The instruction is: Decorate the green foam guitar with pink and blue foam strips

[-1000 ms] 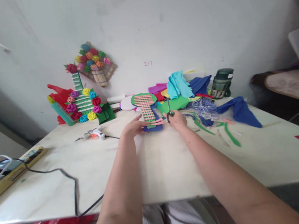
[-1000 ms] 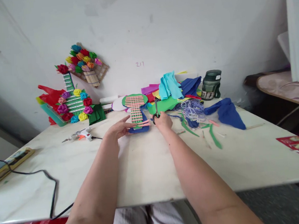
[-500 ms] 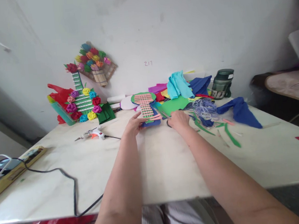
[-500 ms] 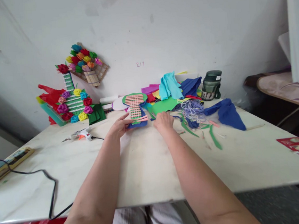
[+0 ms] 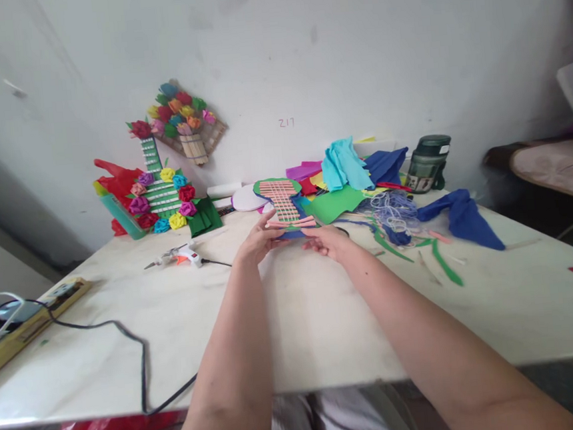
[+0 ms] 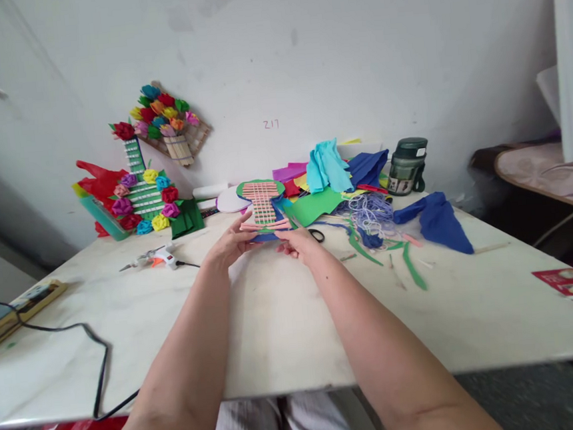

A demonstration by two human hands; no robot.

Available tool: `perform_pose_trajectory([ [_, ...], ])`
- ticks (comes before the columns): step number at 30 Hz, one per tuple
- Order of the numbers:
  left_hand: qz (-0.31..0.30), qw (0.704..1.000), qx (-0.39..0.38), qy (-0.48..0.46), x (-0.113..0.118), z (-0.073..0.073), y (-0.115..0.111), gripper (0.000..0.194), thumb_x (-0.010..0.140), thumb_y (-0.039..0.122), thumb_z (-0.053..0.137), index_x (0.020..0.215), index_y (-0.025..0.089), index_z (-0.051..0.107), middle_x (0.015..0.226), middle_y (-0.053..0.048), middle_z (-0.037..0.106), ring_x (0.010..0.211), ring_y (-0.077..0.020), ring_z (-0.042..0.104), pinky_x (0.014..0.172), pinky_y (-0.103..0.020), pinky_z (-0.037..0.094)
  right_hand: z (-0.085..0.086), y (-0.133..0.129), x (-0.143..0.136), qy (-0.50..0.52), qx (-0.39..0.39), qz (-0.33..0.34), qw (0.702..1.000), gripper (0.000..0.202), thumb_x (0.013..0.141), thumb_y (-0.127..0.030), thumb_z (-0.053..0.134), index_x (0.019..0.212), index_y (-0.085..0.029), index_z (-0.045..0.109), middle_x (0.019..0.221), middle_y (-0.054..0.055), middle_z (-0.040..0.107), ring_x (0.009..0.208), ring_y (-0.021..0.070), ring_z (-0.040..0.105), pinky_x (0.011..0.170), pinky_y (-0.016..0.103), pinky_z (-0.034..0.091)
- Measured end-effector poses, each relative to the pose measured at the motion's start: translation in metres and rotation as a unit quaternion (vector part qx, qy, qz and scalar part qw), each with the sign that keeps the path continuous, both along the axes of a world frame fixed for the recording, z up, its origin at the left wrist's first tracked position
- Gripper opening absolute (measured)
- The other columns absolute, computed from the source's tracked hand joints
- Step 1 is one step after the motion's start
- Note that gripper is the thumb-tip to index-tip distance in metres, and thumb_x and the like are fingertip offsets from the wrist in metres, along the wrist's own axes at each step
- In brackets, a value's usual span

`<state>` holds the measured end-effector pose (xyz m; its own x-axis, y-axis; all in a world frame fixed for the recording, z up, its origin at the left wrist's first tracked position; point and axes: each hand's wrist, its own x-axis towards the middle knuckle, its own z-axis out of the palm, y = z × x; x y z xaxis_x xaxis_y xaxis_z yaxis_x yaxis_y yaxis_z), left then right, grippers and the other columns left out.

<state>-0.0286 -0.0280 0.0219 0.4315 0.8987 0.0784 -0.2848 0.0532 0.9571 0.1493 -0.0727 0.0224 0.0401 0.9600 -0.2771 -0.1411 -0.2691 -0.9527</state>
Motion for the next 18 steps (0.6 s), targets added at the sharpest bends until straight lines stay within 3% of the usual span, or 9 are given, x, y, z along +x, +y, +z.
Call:
perform_pose_trajectory([
  [10,0.03,0.999,0.006,0.014,0.0072,-0.0026,-0.0015,0.064,0.057,0.002,0.069,0.118,0.016,0.054,0.08,-0.004,0.067,0.074,-0.0152,0.065,0.073,-0.03,0.051,-0.011,0.0092,0.0013,0.031,0.01,0.002,0.999,0.007,0.075,-0.014,0.059,0.082,-0.012,0.057,0.049,0.003,0.064,0.031,0.0048,0.041,0.028,0.015,0.017],
  [18,0.039,0.994,0.051,0.093,0.0049,-0.0019,0.0016,0.053,0.055,0.018,0.076,0.107,0.018,0.062,0.086,-0.006,0.068,0.072,-0.0182,0.065,0.062,-0.029,0.052,-0.0097,0.0084,-0.0002,0.02,0.016,-0.008,1.0,0.008,0.075,-0.01,0.056,0.083,-0.012,0.057,0.049,0.003,0.064,0.03,0.0049,0.04,0.029,0.015,0.016],
])
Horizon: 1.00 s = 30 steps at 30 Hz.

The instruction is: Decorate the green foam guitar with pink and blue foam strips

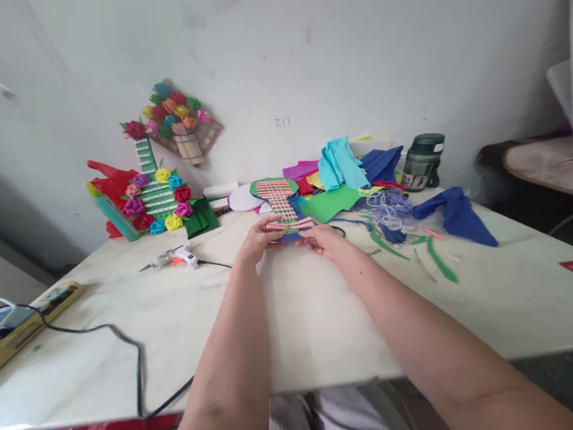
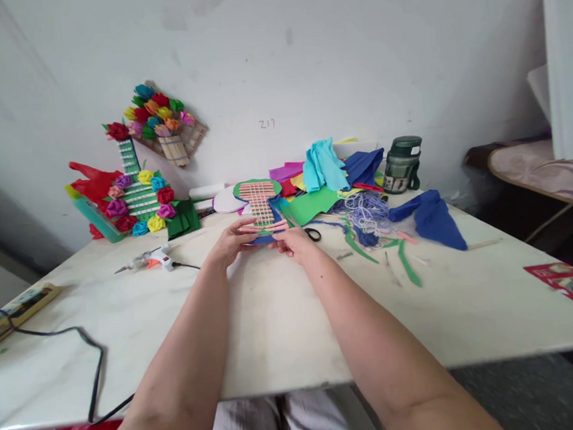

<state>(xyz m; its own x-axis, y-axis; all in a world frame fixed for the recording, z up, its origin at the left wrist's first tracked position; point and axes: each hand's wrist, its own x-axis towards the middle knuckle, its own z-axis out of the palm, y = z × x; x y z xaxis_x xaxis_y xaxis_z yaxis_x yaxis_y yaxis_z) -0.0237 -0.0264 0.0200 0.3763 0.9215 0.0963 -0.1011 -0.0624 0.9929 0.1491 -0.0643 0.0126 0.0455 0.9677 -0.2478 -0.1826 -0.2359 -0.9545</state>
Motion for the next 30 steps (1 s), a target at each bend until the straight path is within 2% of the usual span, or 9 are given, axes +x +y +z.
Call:
perform_pose_trajectory([
  [7,0.003,1.0,0.006,0.019,0.001,-0.003,0.003,0.055,0.055,0.02,0.078,0.107,0.017,0.063,0.092,-0.008,0.068,0.071,-0.0184,0.066,0.06,-0.028,0.053,-0.001,0.002,0.001,0.015,-0.001,0.001,1.0,0.009,0.075,-0.01,0.055,0.084,-0.012,0.057,0.051,0.003,0.064,0.031,0.0047,0.041,0.029,0.015,0.017],
  [9,0.001,1.0,0.004,0.025,0.001,-0.001,0.002,0.068,0.056,0.018,0.078,0.12,0.02,0.056,0.092,-0.008,0.069,0.066,-0.0181,0.066,0.058,-0.029,0.053,-0.002,0.002,0.001,0.024,-0.001,0.001,1.0,0.01,0.075,-0.01,0.055,0.085,-0.013,0.057,0.053,0.003,0.065,0.032,0.0048,0.042,0.029,0.014,0.016],
  [11,0.006,0.999,0.001,0.048,0.001,0.004,-0.001,0.084,0.058,0.017,0.077,0.134,0.025,0.042,0.088,-0.006,0.069,0.058,-0.0176,0.066,0.055,-0.029,0.053,-0.001,0.003,0.001,0.03,-0.001,-0.001,1.0,0.011,0.075,-0.01,0.055,0.085,-0.012,0.057,0.054,0.003,0.065,0.033,0.0048,0.043,0.029,0.014,0.016],
  [14,0.024,0.993,0.007,0.115,0.001,0.015,-0.008,0.088,0.063,0.018,0.074,0.14,0.024,0.032,0.074,-0.004,0.07,0.051,-0.0176,0.064,0.051,-0.027,0.052,-0.001,0.002,0.0,0.03,-0.001,-0.009,1.0,0.01,0.074,-0.01,0.056,0.084,-0.012,0.058,0.054,0.003,0.065,0.033,0.0048,0.043,0.029,0.015,0.017],
  [18,0.017,0.985,0.004,0.172,0.003,0.025,-0.016,0.077,0.068,0.018,0.071,0.138,0.023,0.037,0.063,-0.003,0.068,0.049,-0.018,0.064,0.048,-0.026,0.05,0.002,0.0,-0.002,0.032,0.001,-0.015,0.999,0.012,0.074,-0.009,0.056,0.086,-0.012,0.058,0.054,0.003,0.065,0.031,0.0046,0.042,0.029,0.015,0.016],
  [21,0.004,0.986,-0.001,0.168,0.005,0.025,-0.016,0.067,0.068,0.019,0.071,0.13,0.023,0.048,0.078,-0.006,0.071,0.048,-0.0163,0.064,0.048,-0.026,0.051,0.004,-0.002,-0.004,0.043,0.012,-0.015,0.999,0.016,0.074,-0.007,0.054,0.09,-0.012,0.057,0.056,0.003,0.065,0.031,0.0046,0.042,0.029,0.015,0.017],
  [24,-0.001,0.989,-0.001,0.15,0.006,0.022,-0.013,0.063,0.066,0.019,0.072,0.126,0.023,0.053,0.094,-0.009,0.069,0.049,-0.0152,0.064,0.049,-0.027,0.052,0.005,-0.003,-0.004,0.053,0.017,-0.026,0.998,0.015,0.073,-0.006,0.055,0.086,-0.013,0.056,0.053,0.0,0.062,0.031,0.0046,0.043,0.029,0.015,0.017],
  [30,0.003,0.992,0.007,0.124,0.01,0.017,-0.01,0.063,0.055,0.025,0.078,0.115,0.015,0.061,0.093,-0.011,0.069,0.065,-0.0196,0.066,0.056,-0.029,0.053,0.005,-0.001,-0.005,0.065,0.005,-0.029,0.997,0.009,0.073,-0.006,0.056,0.075,-0.014,0.053,0.044,-0.003,0.056,0.03,0.0048,0.042,0.029,0.015,0.017],
])
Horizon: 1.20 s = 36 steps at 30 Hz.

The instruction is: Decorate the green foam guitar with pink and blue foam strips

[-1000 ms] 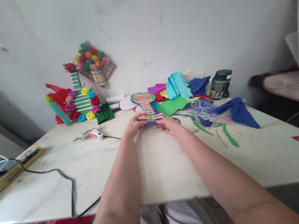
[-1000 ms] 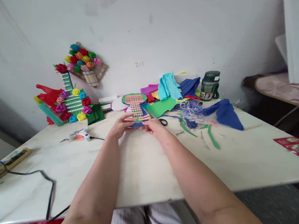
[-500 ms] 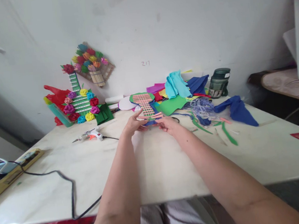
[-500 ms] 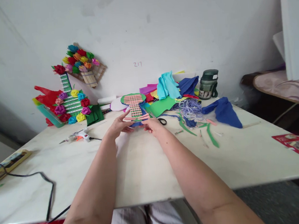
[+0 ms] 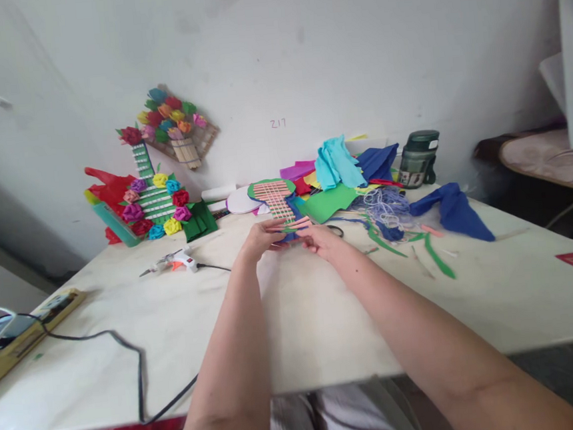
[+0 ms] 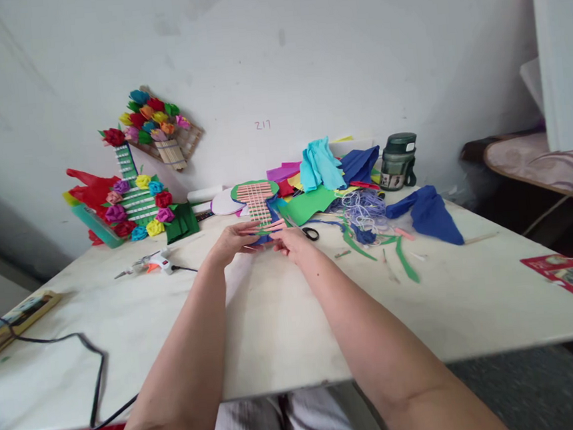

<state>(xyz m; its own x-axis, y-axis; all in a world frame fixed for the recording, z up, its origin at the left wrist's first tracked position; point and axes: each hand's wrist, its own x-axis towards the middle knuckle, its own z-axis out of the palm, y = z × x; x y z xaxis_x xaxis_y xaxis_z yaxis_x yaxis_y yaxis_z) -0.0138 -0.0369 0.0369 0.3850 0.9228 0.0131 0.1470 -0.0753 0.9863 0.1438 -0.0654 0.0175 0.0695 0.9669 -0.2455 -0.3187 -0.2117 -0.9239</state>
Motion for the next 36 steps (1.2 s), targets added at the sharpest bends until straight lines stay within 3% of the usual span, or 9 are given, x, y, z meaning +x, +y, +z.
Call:
perform_pose_trajectory([
  [7,0.041,0.998,0.014,-0.042,0.002,-0.006,0.003,0.044,0.049,0.03,0.08,0.087,0.011,0.069,0.079,-0.008,0.069,0.069,-0.0191,0.065,0.059,-0.029,0.053,0.001,0.001,0.004,-0.01,-0.017,0.037,0.999,0.001,0.077,-0.012,0.053,0.078,-0.013,0.052,0.052,0.002,0.062,0.032,0.0046,0.042,0.031,0.015,0.018],
  [11,0.058,0.995,0.001,-0.084,0.001,-0.008,0.006,0.04,0.05,0.025,0.079,0.086,0.011,0.067,0.079,-0.007,0.068,0.064,-0.0167,0.065,0.062,-0.03,0.054,0.005,0.003,0.018,-0.185,0.002,0.052,0.981,0.021,0.08,-0.029,0.049,0.081,-0.011,0.06,0.065,0.009,0.067,0.036,0.0073,0.046,0.033,0.019,0.024],
  [13,0.058,0.993,-0.012,-0.1,0.0,-0.008,0.007,0.04,0.051,0.023,0.078,0.088,0.011,0.067,0.079,-0.006,0.067,0.061,-0.0165,0.065,0.062,-0.031,0.054,0.01,0.002,0.025,-0.383,0.03,-0.008,0.923,0.023,0.078,-0.029,0.049,0.08,-0.011,0.063,0.072,0.011,0.068,0.047,0.0114,0.055,0.041,0.021,0.034],
  [15,0.056,0.992,-0.024,-0.111,-0.001,-0.008,0.007,0.04,0.053,0.022,0.077,0.089,0.011,0.066,0.078,-0.005,0.067,0.059,-0.0163,0.065,0.062,-0.031,0.054,0.015,-0.002,0.03,-0.593,0.062,-0.071,0.8,0.021,0.075,-0.027,0.052,0.083,-0.014,0.067,0.086,0.013,0.069,0.072,0.0193,0.064,0.058,0.025,0.043],
  [17,0.057,0.991,-0.03,-0.118,-0.001,-0.008,0.007,0.039,0.054,0.021,0.076,0.09,0.011,0.066,0.077,-0.005,0.067,0.058,-0.016,0.065,0.062,-0.03,0.054,0.018,-0.007,0.033,-0.717,0.058,-0.082,0.69,0.026,0.074,-0.024,0.052,0.091,-0.014,0.068,0.095,0.017,0.068,0.093,0.0272,0.062,0.07,0.032,0.045],
  [18,0.059,0.991,-0.031,-0.119,-0.001,-0.008,0.006,0.039,0.054,0.021,0.075,0.09,0.011,0.066,0.077,-0.005,0.067,0.058,-0.016,0.065,0.061,-0.029,0.054,0.018,-0.009,0.033,-0.751,0.05,-0.071,0.655,0.028,0.073,-0.024,0.052,0.094,-0.013,0.068,0.098,0.018,0.066,0.099,0.0299,0.059,0.073,0.034,0.045],
  [20,0.062,0.99,-0.029,-0.121,-0.002,-0.009,0.007,0.038,0.054,0.022,0.075,0.09,0.011,0.066,0.079,-0.006,0.067,0.058,-0.0161,0.066,0.061,-0.029,0.054,0.016,-0.011,0.033,-0.781,0.032,-0.032,0.623,0.032,0.075,-0.024,0.051,0.098,-0.01,0.068,0.103,0.021,0.065,0.103,0.0319,0.056,0.075,0.036,0.045],
  [29,0.072,0.989,-0.032,-0.126,-0.006,-0.013,0.008,0.032,0.055,0.019,0.073,0.085,0.011,0.068,0.072,-0.005,0.067,0.058,-0.0147,0.064,0.062,-0.028,0.054,0.017,-0.007,0.034,-0.806,0.009,0.017,0.591,0.032,0.076,-0.012,0.047,0.1,-0.012,0.068,0.1,0.019,0.066,0.095,0.0259,0.062,0.076,0.032,0.047],
  [36,0.076,0.988,-0.054,-0.125,-0.005,-0.012,0.008,0.025,0.057,0.012,0.069,0.081,0.01,0.067,0.075,-0.006,0.067,0.055,-0.015,0.063,0.058,-0.029,0.055,0.024,-0.011,0.055,-0.764,-0.049,-0.036,0.642,0.031,0.073,-0.027,0.054,0.097,-0.015,0.07,0.102,0.019,0.066,0.096,0.0299,0.062,0.076,0.037,0.047],
])
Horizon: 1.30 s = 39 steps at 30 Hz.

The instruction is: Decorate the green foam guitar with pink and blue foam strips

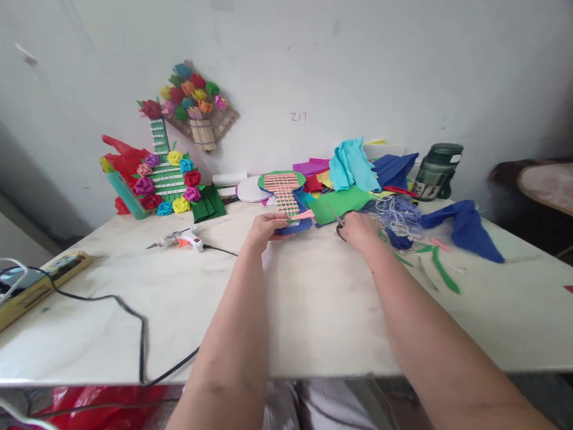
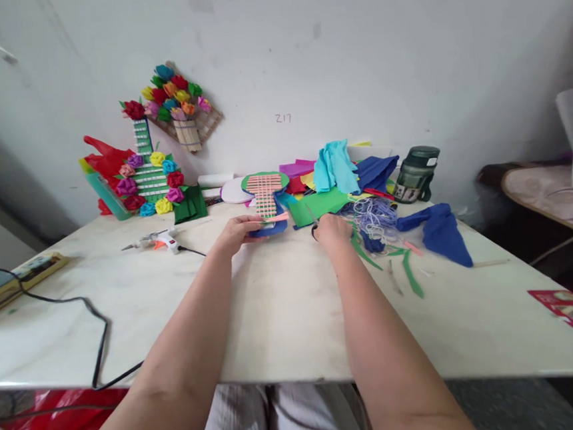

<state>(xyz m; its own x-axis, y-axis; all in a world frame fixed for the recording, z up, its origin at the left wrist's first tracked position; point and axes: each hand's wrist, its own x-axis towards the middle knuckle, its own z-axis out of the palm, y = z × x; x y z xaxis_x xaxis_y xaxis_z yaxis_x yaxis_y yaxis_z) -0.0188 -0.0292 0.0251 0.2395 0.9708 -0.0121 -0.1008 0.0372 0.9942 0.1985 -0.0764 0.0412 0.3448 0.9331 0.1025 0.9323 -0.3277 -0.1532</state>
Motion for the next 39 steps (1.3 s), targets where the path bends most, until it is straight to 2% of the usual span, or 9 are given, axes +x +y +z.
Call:
perform_pose_trajectory([
  [6,-0.001,0.999,-0.011,-0.035,0.0,-0.004,0.005,0.02,0.058,0.009,0.069,0.078,0.01,0.065,0.076,-0.005,0.066,0.059,-0.0148,0.064,0.061,-0.029,0.056,-0.002,0.003,0.018,0.076,0.122,0.026,0.989,0.032,0.074,-0.039,0.055,0.1,-0.024,0.068,0.094,0.01,0.07,0.095,0.027,0.061,0.075,0.035,0.045],
  [8,0.002,0.999,-0.013,-0.041,-0.001,-0.004,0.005,0.021,0.058,0.008,0.069,0.079,0.01,0.065,0.075,-0.005,0.066,0.059,-0.0139,0.064,0.061,-0.028,0.056,-0.005,0.007,0.02,0.137,0.169,0.055,0.974,0.037,0.074,-0.041,0.057,0.105,-0.023,0.065,0.087,0.007,0.07,0.088,0.024,0.063,0.071,0.033,0.046],
  [10,0.003,0.999,-0.014,-0.044,-0.002,-0.003,0.005,0.021,0.059,0.008,0.069,0.08,0.01,0.066,0.075,-0.005,0.067,0.058,-0.0133,0.063,0.061,-0.027,0.055,-0.008,0.011,0.02,0.234,0.189,0.113,0.947,0.046,0.071,-0.044,0.061,0.109,-0.02,0.063,0.081,0.006,0.069,0.076,0.0201,0.062,0.064,0.029,0.047],
  [14,-0.002,0.999,-0.016,-0.044,-0.004,-0.003,0.005,0.022,0.061,0.008,0.068,0.083,0.009,0.066,0.076,-0.007,0.067,0.056,-0.0137,0.064,0.059,-0.025,0.054,-0.008,0.008,0.016,0.418,0.119,0.24,0.868,0.06,0.057,-0.047,0.072,0.104,-0.012,0.064,0.066,0.004,0.064,0.054,0.0122,0.053,0.046,0.023,0.043],
  [16,0.002,0.999,-0.016,-0.04,-0.006,-0.003,0.005,0.023,0.061,0.008,0.067,0.084,0.009,0.066,0.075,-0.007,0.067,0.055,-0.014,0.064,0.056,-0.024,0.053,-0.003,0.002,0.014,0.443,0.054,0.275,0.852,0.06,0.051,-0.045,0.076,0.099,-0.01,0.066,0.059,0.001,0.061,0.047,0.0088,0.048,0.042,0.022,0.039],
  [21,0.023,0.999,-0.015,-0.045,-0.009,-0.002,0.006,0.024,0.06,0.009,0.068,0.084,0.01,0.066,0.074,-0.006,0.067,0.057,-0.0133,0.064,0.057,-0.024,0.053,0.01,-0.012,0.017,0.41,-0.09,0.324,0.848,0.056,0.055,-0.041,0.075,0.099,-0.007,0.067,0.053,0.0,0.058,0.041,0.0052,0.041,0.041,0.02,0.035],
  [25,0.03,0.998,-0.02,-0.051,-0.01,-0.003,0.007,0.025,0.061,0.009,0.067,0.086,0.01,0.065,0.074,-0.006,0.067,0.056,-0.0133,0.064,0.056,-0.025,0.053,0.016,-0.017,0.021,0.369,-0.142,0.333,0.856,0.045,0.059,-0.041,0.073,0.092,-0.01,0.07,0.051,-0.001,0.058,0.041,0.0051,0.042,0.045,0.021,0.036],
  [30,0.029,0.998,-0.02,-0.044,-0.01,-0.004,0.009,0.026,0.06,0.01,0.067,0.087,0.011,0.065,0.077,-0.007,0.068,0.055,-0.0146,0.064,0.056,-0.025,0.052,0.009,-0.01,0.02,0.341,-0.145,0.32,0.872,0.043,0.058,-0.038,0.073,0.091,-0.01,0.071,0.05,-0.001,0.058,0.04,0.0054,0.043,0.046,0.021,0.039],
  [39,0.038,0.999,-0.012,-0.014,-0.011,-0.004,0.011,0.027,0.059,0.013,0.066,0.086,0.013,0.068,0.074,-0.006,0.068,0.058,-0.0142,0.064,0.056,-0.024,0.05,-0.011,0.004,0.015,0.361,-0.106,0.332,0.865,0.038,0.061,-0.031,0.067,0.094,-0.012,0.072,0.057,0.0,0.062,0.045,0.0051,0.043,0.045,0.018,0.037],
])
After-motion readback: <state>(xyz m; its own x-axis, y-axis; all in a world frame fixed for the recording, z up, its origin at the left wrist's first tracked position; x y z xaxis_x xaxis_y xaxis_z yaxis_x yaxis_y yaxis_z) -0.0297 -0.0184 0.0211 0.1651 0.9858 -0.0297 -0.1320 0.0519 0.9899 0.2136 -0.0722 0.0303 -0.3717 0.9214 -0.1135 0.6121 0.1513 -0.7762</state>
